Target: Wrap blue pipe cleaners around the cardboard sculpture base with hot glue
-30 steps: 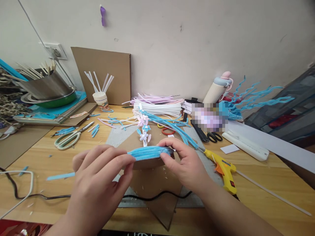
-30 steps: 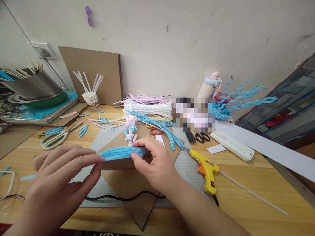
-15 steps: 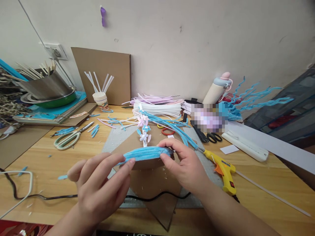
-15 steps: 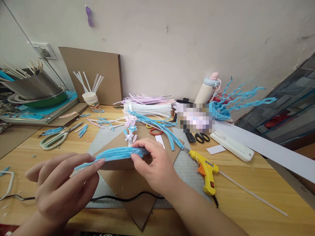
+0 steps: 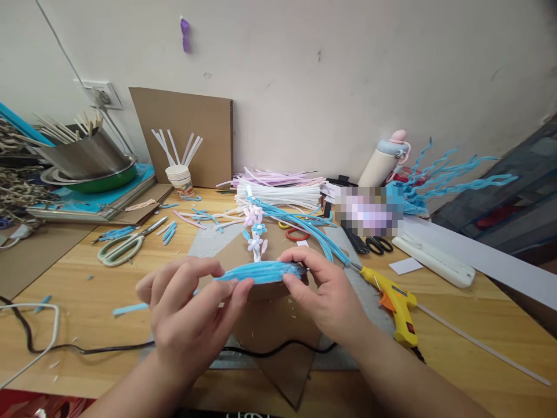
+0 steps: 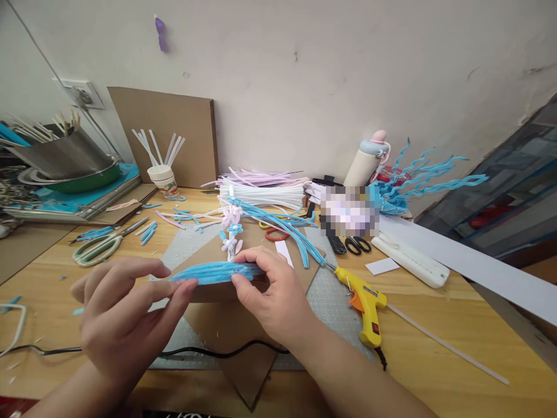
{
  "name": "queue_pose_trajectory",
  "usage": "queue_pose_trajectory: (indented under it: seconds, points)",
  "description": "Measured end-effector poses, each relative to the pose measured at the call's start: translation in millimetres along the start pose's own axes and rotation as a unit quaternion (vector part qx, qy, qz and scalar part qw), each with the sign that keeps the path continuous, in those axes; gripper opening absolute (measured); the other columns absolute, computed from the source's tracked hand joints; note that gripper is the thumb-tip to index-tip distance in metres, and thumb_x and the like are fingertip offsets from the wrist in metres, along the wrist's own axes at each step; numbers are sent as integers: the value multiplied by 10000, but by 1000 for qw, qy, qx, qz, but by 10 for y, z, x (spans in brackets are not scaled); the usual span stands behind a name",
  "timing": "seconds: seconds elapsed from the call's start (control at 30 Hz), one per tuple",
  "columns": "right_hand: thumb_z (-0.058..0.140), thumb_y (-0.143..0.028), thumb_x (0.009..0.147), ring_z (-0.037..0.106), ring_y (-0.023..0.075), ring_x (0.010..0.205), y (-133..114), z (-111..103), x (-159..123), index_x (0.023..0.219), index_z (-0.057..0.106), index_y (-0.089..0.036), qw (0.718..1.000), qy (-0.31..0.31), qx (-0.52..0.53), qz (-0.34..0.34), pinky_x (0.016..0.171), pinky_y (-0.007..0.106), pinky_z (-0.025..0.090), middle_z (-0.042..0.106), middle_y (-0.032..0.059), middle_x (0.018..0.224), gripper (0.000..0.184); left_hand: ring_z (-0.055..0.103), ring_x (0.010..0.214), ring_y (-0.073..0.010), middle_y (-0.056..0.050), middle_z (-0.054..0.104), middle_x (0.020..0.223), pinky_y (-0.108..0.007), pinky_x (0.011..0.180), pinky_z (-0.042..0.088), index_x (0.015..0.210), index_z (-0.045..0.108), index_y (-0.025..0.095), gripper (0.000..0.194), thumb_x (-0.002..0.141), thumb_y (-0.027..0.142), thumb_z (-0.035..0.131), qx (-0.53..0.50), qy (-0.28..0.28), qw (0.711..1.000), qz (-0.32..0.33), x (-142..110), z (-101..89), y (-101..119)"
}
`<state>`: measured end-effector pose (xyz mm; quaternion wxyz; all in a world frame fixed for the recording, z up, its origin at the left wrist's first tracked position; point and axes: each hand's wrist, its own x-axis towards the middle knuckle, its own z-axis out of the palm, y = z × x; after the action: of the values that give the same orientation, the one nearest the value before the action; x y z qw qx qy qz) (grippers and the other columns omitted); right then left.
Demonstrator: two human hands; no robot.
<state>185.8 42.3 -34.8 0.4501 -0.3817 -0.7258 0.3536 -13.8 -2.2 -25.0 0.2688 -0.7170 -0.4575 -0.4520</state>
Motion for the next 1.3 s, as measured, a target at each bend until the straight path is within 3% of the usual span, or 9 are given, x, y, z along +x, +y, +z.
queue_pose_trajectory:
  seconds: [0.1,0.2,0.27,0.37,0.5,0.67,0.93,1.3]
  points:
    - [612,-236,846,590,170,801,-6,0,-5,966,652,-251,1000,1,-4,-1,739,307,476,666,-7,876,127,514,722,-181,-3,593,785,-377,700,312,663,562,242,234,768,167,757,3,-13,1000,-25,57,16,38]
    - [618,-244,845,596,177,822,2,-5,-8,978,652,-256,1000,1,-2,-1,763,322,479,675,-2,900,138,542,792,-194,-24,610,868,-397,752,356,820,587,236,170,787,155,733,-7,-40,998,-37,91,10,11]
    - [619,-248,846,605,186,862,8,-7,-7,987,652,-260,1000,-3,1,2,794,336,481,683,3,930,145,575,853,-194,-40,630,939,-390,781,394,956,592,221,205,812,114,692,-41,-63,997,1,127,7,-41]
    - [619,-251,848,613,199,914,14,-5,-5,991,649,-261,1000,-5,3,2,838,359,479,691,10,965,147,595,958,-177,-50,635,1041,-345,835,457,1112,577,215,314,856,34,589,-125,-145,978,77,198,12,-132]
    - [613,-255,857,616,197,904,17,-1,-3,994,644,-259,1000,-10,2,-1,830,363,482,693,7,956,140,593,1056,-160,-58,609,1140,-299,886,499,1186,577,225,405,881,-22,475,-208,-239,943,107,236,23,-193]
    - [611,-257,855,620,199,878,12,-8,-9,984,642,-250,1000,-9,6,-4,790,359,488,701,14,938,133,602,1081,-149,-68,597,1163,-253,870,529,1154,618,218,399,874,-34,486,-242,-216,940,106,159,45,-207]
    - [607,-254,864,614,200,890,20,-13,-15,999,642,-253,1000,-12,1,-8,798,364,482,693,16,960,140,632,1064,-189,-103,602,1171,-303,849,567,1077,644,193,354,837,-24,501,-229,-173,951,111,86,58,-203]
    - [512,-250,934,624,208,1014,64,-59,-25,1080,644,-248,999,-22,18,-45,914,396,457,712,30,1062,196,635,918,-114,-40,618,1028,-221,797,541,954,631,207,221,856,24,556,-278,-206,938,-8,210,90,-89]
